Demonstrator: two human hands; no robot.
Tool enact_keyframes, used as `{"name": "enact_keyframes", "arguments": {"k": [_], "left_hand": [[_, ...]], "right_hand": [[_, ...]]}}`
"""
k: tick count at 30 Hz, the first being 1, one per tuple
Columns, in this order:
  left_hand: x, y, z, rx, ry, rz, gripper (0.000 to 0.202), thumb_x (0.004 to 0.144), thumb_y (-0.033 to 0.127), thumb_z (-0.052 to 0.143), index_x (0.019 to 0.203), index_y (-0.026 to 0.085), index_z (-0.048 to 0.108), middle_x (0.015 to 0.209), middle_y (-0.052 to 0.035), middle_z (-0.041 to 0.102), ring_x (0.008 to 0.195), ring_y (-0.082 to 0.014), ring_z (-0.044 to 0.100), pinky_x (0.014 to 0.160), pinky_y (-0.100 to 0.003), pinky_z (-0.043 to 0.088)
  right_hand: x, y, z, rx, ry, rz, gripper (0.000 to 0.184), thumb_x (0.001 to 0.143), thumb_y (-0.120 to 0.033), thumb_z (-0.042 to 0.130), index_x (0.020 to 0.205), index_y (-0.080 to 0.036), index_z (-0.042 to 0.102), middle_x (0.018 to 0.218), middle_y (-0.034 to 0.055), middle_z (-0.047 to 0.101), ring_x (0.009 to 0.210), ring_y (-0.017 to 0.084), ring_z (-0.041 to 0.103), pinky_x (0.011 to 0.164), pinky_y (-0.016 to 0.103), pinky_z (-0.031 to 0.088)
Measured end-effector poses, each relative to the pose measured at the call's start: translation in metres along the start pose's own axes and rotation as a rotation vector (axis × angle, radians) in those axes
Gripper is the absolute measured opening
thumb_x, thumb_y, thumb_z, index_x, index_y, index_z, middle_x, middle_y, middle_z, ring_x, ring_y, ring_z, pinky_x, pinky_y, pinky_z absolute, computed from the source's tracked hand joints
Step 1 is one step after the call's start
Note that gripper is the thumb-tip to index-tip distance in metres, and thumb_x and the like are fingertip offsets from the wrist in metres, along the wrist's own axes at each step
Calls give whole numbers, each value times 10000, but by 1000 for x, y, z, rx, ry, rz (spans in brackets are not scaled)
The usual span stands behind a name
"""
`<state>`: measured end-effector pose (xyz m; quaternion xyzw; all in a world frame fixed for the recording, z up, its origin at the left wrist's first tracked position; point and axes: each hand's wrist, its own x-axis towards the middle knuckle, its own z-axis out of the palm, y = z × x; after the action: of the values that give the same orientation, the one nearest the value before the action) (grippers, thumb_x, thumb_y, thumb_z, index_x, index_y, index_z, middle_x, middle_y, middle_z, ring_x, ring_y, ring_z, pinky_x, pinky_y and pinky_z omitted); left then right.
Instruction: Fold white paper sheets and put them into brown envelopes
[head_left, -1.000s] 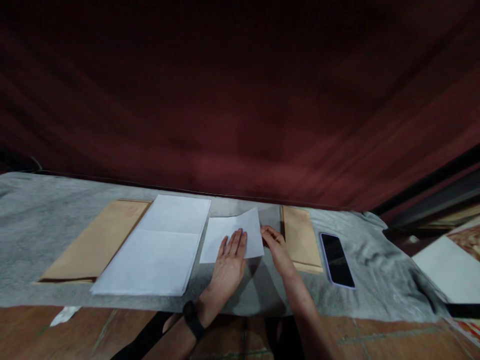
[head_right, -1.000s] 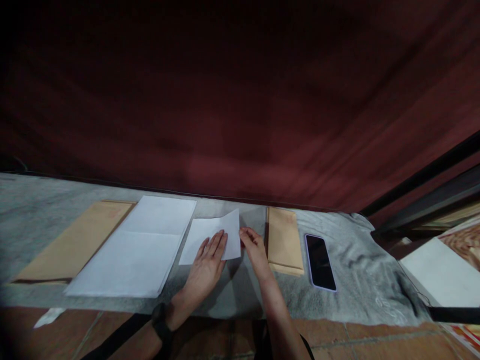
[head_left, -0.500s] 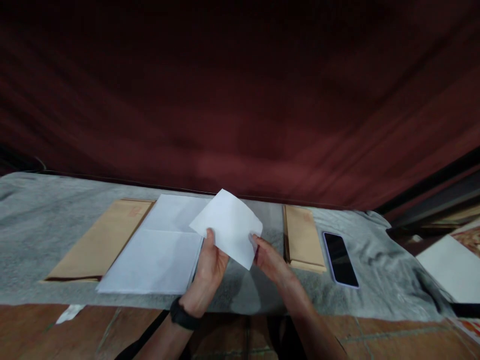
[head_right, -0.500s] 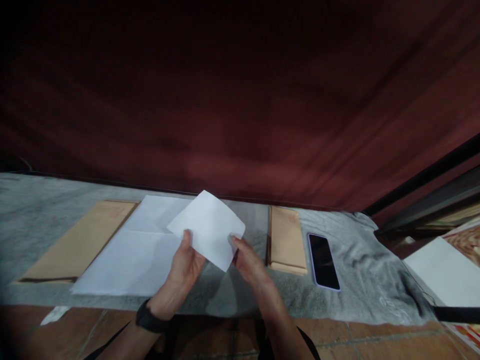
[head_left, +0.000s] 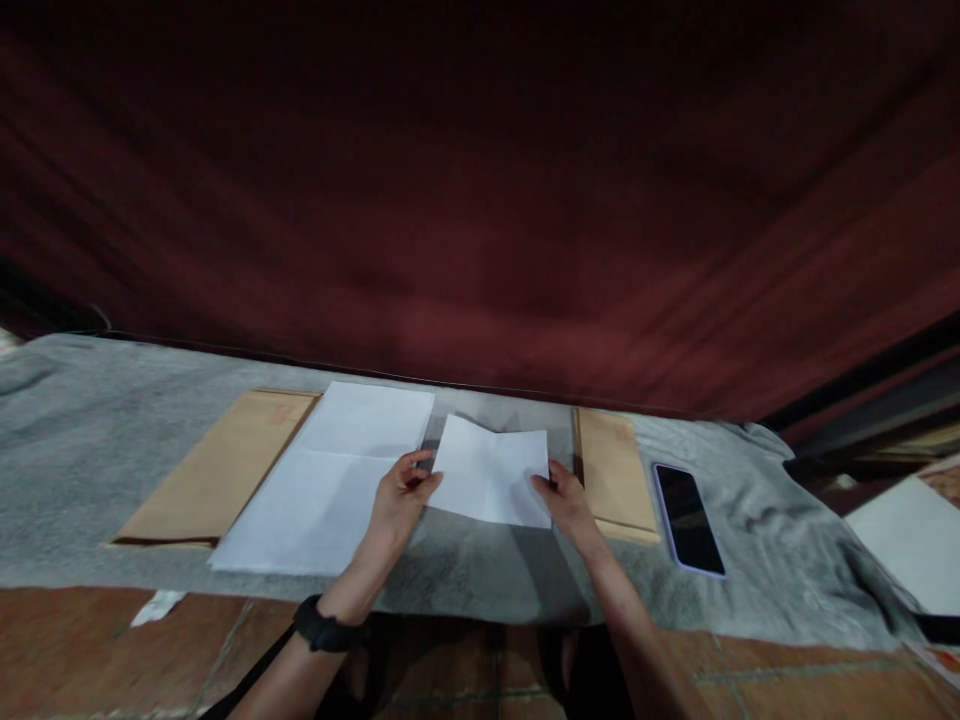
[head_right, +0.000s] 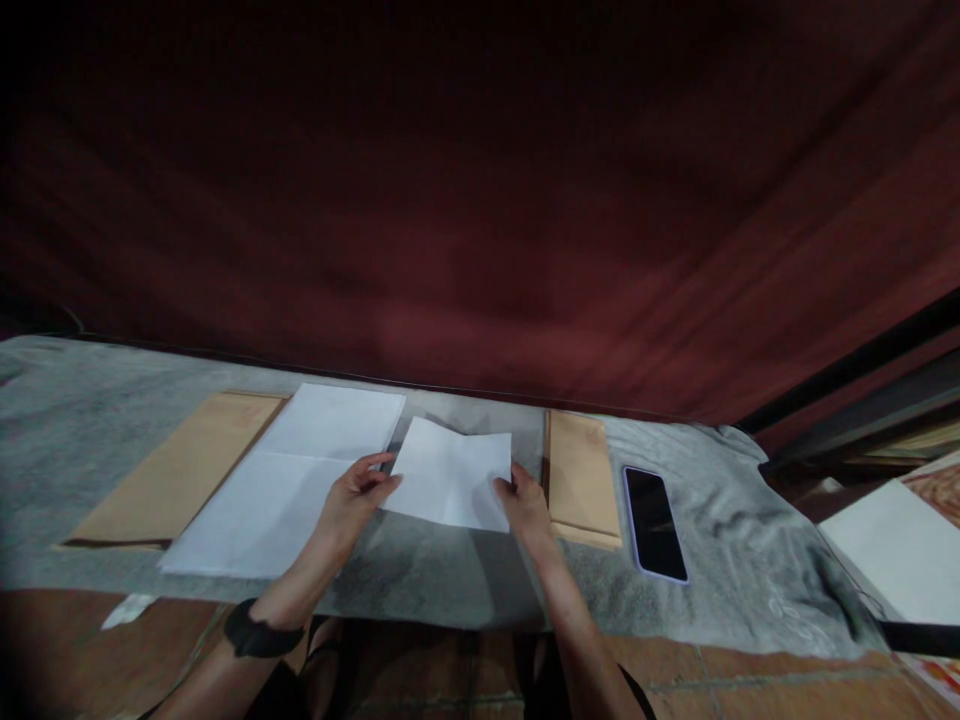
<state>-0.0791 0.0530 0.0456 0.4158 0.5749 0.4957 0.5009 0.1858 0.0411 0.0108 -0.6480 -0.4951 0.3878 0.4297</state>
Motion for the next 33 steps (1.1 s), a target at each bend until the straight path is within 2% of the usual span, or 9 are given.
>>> {"name": "enact_keyframes", "arguments": {"k": [3, 7, 11, 14, 19, 26, 29, 31, 33], "left_hand": [[0, -13, -6, 238, -43, 78, 529, 680, 304, 712, 1186, 169, 633, 583, 87, 546, 502, -120, 495, 535, -242, 372], [-6, -20, -9, 515, -81, 160, 568, 772, 255, 610, 1333, 178, 574, 610, 66, 552, 538, -152, 536, 565, -262, 397], [-12, -18, -9, 777, -119, 126, 551, 823, 219, 556, 1374, 190, 567, 664, 24, 622, 575, -181, 590, 578, -276, 416], [-14, -12, -5, 1002, -98, 82, 558, 863, 195, 512, 1420, 211, 537, 814, -32, 717, 702, -220, 673, 644, -295, 456], [-14, -1, 3, 1165, -153, 5, 534, 910, 176, 477, 1440, 226, 514, 996, -67, 765, 880, -229, 723, 772, -303, 501], [-23, 7, 7, 1349, -192, -18, 460, 969, 217, 455, 1423, 254, 527, 1097, -92, 758, 961, -248, 727, 811, -341, 523], [-27, 4, 6, 1423, -155, 101, 407, 973, 219, 443, 1356, 223, 582, 1079, -106, 746, 929, -252, 718, 799, -354, 527], [-30, -1, 6, 1479, -95, 275, 355, 955, 190, 448, 1250, 169, 644, 1074, -138, 722, 962, -274, 693, 840, -388, 521], [-35, -9, 10, 1486, -43, 487, 340, 950, 179, 442, 1209, 130, 657, 1113, -171, 691, 1032, -297, 658, 901, -427, 506]], "right_hand": [[-6, 5, -4, -185, 25, 9, 96, 775, -264, 631, 847, -242, 690, 779, 22, 726, 756, 220, 675, 734, 311, 492], [-14, 11, -9, -351, -26, -41, 187, 851, -232, 572, 997, -237, 688, 915, 45, 761, 832, 228, 708, 751, 307, 512], [-20, 13, -11, -482, -30, -31, 272, 893, -245, 571, 1141, -180, 662, 961, 93, 768, 888, 255, 727, 775, 319, 524], [-25, 9, -7, -638, -15, -18, 417, 916, -240, 567, 1322, -145, 578, 974, 115, 770, 924, 277, 735, 787, 330, 524], [-29, -1, -2, -824, -39, 7, 544, 960, -239, 539, 1482, -138, 422, 1032, 120, 767, 951, 268, 743, 797, 321, 521], [-33, -3, -3, -947, -5, -38, 536, 987, -247, 519, 1498, -159, 385, 1085, 113, 749, 939, 255, 734, 786, 323, 528], [-36, -3, -2, -990, 99, -120, 518, 983, -245, 510, 1480, -134, 420, 1129, 150, 712, 986, 285, 703, 813, 376, 547], [-41, -3, 2, -982, 165, -230, 485, 996, -261, 479, 1460, -122, 459, 1182, 178, 678, 1074, 306, 662, 885, 431, 546], [-48, -4, 11, -898, 155, -359, 485, 1027, -299, 421, 1480, -126, 448, 1279, 188, 641, 1196, 304, 605, 990, 467, 516]]}}
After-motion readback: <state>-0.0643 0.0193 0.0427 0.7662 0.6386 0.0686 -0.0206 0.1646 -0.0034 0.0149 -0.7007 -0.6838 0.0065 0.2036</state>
